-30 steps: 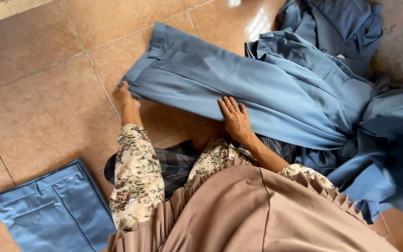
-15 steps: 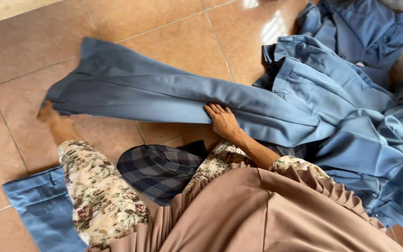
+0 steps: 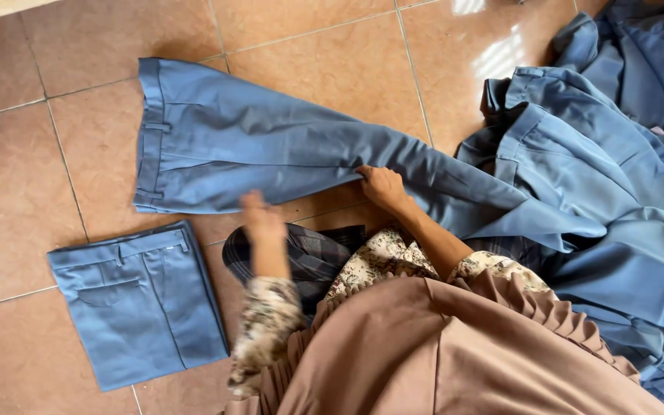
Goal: Folding blue trousers into neat rectangles on the floor.
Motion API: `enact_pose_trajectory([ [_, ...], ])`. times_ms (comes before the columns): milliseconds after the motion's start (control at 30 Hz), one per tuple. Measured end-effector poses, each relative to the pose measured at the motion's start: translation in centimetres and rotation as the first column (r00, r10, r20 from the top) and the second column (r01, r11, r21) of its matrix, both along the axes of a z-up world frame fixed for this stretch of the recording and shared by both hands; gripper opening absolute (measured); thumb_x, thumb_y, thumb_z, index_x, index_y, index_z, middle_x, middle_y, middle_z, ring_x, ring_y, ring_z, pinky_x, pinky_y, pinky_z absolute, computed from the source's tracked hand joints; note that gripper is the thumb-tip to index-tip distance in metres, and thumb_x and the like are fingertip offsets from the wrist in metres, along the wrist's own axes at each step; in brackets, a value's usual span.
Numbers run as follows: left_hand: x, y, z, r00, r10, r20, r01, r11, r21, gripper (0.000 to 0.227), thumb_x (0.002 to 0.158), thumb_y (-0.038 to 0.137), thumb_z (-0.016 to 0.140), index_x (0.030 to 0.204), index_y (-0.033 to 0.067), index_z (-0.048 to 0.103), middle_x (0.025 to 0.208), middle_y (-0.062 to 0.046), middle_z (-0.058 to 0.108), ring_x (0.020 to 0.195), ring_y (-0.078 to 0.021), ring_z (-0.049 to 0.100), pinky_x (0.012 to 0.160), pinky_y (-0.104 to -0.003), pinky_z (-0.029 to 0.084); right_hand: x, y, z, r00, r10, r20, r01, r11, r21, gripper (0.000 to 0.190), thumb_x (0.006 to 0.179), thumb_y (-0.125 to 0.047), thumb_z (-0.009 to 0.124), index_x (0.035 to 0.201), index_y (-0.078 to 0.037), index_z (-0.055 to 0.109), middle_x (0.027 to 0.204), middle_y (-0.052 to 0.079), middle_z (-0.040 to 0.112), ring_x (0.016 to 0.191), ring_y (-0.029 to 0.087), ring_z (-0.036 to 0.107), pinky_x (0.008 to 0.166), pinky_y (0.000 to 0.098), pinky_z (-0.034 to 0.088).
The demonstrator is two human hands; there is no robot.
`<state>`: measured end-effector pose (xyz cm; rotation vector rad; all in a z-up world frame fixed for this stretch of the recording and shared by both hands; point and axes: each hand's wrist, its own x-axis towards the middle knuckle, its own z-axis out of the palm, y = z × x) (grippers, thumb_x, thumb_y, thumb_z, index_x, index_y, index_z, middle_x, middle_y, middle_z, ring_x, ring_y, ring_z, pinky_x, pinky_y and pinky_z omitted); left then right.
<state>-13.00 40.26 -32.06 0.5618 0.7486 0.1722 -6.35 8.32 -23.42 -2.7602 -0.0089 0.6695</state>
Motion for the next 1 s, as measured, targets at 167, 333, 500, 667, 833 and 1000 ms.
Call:
enact_pose_trajectory([
  [167,-0.2,-13.2,12.0,0.936,-0.230,-0.265,0.135,0.934,-0.332,0.094,0.077,0.054,0.089,0.144,0.0125,0.040,0.138,-0.017,0.032,0.125,-0.0313,0.035,0.112,-0.054,0.025,-1.0,1.3,4.8,0.998,0.068,0.009,-0.068,0.998,-0.001,0.038,0.093,-0.032,0.059,0.131,-0.034,0.063,0.108,0.009,0.077,0.099,0.035,0.075,0.084,0.0504,0.060],
  [333,5.1,-11.4,15.8,0.912,-0.322,-0.253,0.250,0.927,-0.278,0.132,0.082,0.065,0.075,0.161,0.0029,-0.010,0.163,-0.030,-0.021,0.153,-0.0335,-0.019,0.122,-0.049,-0.017,-4.2,1.2,5.3,0.991,0.110,0.072,-0.111,0.994,0.016,0.037,0.093,-0.030,0.062,0.130,-0.027,0.063,0.105,0.009,0.078,0.094,0.035,0.076,0.082,0.0531,0.060],
  [500,7.8,-7.1,16.7,0.929,-0.161,-0.333,0.161,0.987,-0.028,0.101,0.096,0.056,0.065,0.160,0.0121,0.001,0.168,-0.025,0.001,0.154,-0.0380,0.010,0.123,-0.064,0.004,-7.7,-0.2,4.0,0.927,0.258,0.272,-0.247,0.966,-0.076,0.052,0.086,-0.038,0.073,0.133,-0.024,0.056,0.123,0.003,0.069,0.122,0.026,0.064,0.082,0.0483,0.060],
  [667,7.6,5.9,11.9,0.988,-0.117,-0.102,0.117,0.993,-0.013,0.083,0.100,0.055,0.059,0.155,-0.0009,0.031,0.154,-0.027,0.040,0.143,-0.0404,0.040,0.119,-0.060,0.033,-8.9,-0.7,4.1,0.909,0.328,0.259,-0.307,0.944,-0.117,0.059,0.087,-0.022,0.068,0.143,-0.024,0.048,0.126,0.002,0.066,0.125,0.024,0.059,0.080,0.0442,0.057],
  [833,4.9,18.1,9.9,1.000,0.027,-0.016,-0.025,0.997,0.079,0.070,0.101,0.049,0.062,0.150,0.0022,0.044,0.147,-0.024,0.056,0.138,-0.0357,0.053,0.117,-0.060,0.043,-9.6,-0.5,5.5,0.878,0.399,0.264,-0.383,0.917,-0.113,0.058,0.089,-0.023,0.069,0.144,-0.022,0.052,0.142,0.003,0.061,0.140,0.022,0.049,0.088,0.0436,0.056],
  [1000,2.7,23.3,8.4,0.971,0.220,-0.094,-0.217,0.975,0.037,0.067,0.101,0.043,0.057,0.150,-0.0017,0.044,0.145,-0.028,0.057,0.135,-0.0447,0.054,0.110,-0.066,0.047,-7.8,-2.0,0.7,0.799,0.517,0.306,-0.446,0.852,-0.275,0.090,0.071,-0.026,0.086,0.151,-0.029,0.045,0.158,0.001,0.048,0.146,0.025,0.041,0.105,0.0660,0.036],
])
